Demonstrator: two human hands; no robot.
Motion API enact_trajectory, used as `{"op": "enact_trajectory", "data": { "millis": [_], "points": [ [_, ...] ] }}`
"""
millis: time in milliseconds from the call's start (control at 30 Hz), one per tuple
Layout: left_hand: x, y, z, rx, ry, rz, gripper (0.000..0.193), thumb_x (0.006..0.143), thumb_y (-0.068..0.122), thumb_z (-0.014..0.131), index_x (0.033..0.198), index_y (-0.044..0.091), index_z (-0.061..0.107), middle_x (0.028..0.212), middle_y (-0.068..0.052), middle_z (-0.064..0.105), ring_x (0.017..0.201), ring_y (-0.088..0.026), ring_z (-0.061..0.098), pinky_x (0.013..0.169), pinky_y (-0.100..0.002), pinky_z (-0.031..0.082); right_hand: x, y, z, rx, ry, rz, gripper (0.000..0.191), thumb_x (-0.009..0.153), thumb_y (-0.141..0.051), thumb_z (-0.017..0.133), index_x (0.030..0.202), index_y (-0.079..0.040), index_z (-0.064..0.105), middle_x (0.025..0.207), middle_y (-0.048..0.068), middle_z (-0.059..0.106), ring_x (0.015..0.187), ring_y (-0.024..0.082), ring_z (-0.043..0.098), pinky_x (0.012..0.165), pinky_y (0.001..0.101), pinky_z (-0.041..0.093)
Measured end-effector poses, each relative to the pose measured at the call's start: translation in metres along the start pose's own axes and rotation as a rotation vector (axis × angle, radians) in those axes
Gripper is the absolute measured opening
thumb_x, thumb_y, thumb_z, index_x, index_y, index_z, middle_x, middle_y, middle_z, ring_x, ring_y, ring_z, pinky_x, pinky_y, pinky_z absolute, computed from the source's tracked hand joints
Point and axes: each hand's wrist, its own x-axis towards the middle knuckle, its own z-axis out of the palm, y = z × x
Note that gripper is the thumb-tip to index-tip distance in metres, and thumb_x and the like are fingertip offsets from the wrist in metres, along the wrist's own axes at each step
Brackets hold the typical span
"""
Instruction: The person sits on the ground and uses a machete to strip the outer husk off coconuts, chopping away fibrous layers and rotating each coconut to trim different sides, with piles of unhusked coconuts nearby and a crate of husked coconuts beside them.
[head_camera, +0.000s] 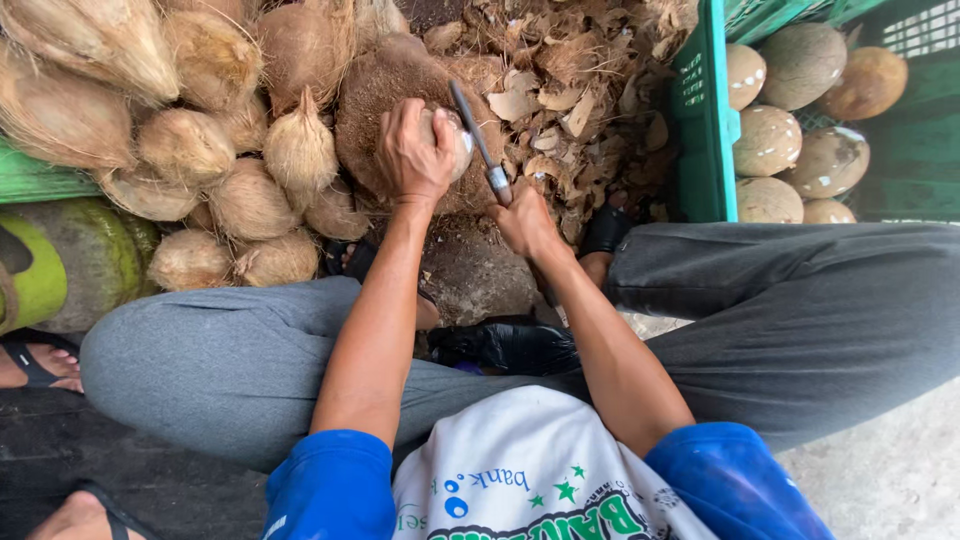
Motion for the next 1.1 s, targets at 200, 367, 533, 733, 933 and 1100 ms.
{"op": "enact_trajectory", "data": {
  "millis": [200, 367, 533, 733, 933, 1100],
  "points": [
    [-0.002, -0.002, -0.002, -0.001, 0.043, 0.028, 0.021, 0.098, 0.032, 0.056, 0.099, 0.012, 0.063, 0.095, -0.008, 0.070, 0.086, -0.023, 0.063, 0.072, -0.040, 0.055, -0.002, -0.001, 0.001, 0.147, 0.075, -0.020, 0.032, 0.092, -0.029, 0.070, 0.073, -0.004, 0.062, 0.058, 0.003, 0.056, 0.051, 0.014, 0.051, 0.047, 0.0332, 0.042],
    [0.001, -0.003, 0.003, 0.007, 0.067, -0.010, 0.019, 0.096, 0.031, 0.058, 0.096, 0.013, 0.063, 0.092, -0.008, 0.071, 0.081, -0.022, 0.064, 0.064, -0.039, 0.053, -0.007, 0.003, 0.010, 0.258, 0.133, -0.060, 0.039, 0.098, -0.029, 0.068, 0.073, -0.001, 0.057, 0.061, 0.003, 0.056, 0.050, 0.017, 0.049, 0.048, 0.0348, 0.044],
    [0.005, -0.001, -0.002, -0.032, 0.061, -0.066, 0.021, 0.099, 0.033, 0.057, 0.096, 0.013, 0.064, 0.088, -0.005, 0.069, 0.081, -0.022, 0.063, 0.063, -0.037, 0.052, 0.002, 0.007, 0.012, 0.218, -0.078, 0.158, 0.029, 0.092, -0.030, 0.068, 0.080, -0.004, 0.066, 0.060, 0.003, 0.062, 0.048, 0.014, 0.055, 0.046, 0.0348, 0.045],
    [0.022, -0.011, -0.012, -0.290, -0.024, -0.588, 0.032, 0.092, 0.039, 0.065, 0.071, 0.016, 0.060, 0.076, 0.001, 0.062, 0.063, -0.016, 0.052, 0.056, -0.035, 0.040, 0.002, -0.005, -0.003, 0.150, 0.015, 0.023, 0.031, 0.094, -0.029, 0.068, 0.080, -0.002, 0.060, 0.062, 0.004, 0.056, 0.052, 0.017, 0.053, 0.050, 0.0361, 0.044],
    [0.033, -0.003, -0.012, -0.409, -0.089, -0.903, 0.036, 0.093, 0.037, 0.061, 0.066, 0.017, 0.050, 0.060, 0.003, 0.046, 0.050, -0.012, 0.040, 0.047, -0.032, 0.035, -0.006, -0.017, 0.004, 0.047, 0.056, -0.112, 0.021, 0.095, -0.024, 0.063, 0.084, -0.006, 0.064, 0.064, 0.003, 0.061, 0.054, 0.015, 0.056, 0.054, 0.0357, 0.050],
    [0.034, 0.008, -0.014, -0.403, -0.046, -0.967, 0.035, 0.092, 0.039, 0.061, 0.067, 0.017, 0.050, 0.058, 0.005, 0.047, 0.048, -0.012, 0.037, 0.046, -0.034, 0.031, -0.012, -0.026, 0.013, -0.035, 0.007, -0.095, 0.017, 0.096, -0.019, 0.062, 0.086, -0.005, 0.065, 0.065, 0.007, 0.065, 0.057, 0.017, 0.061, 0.058, 0.0395, 0.053]
  ]
}}
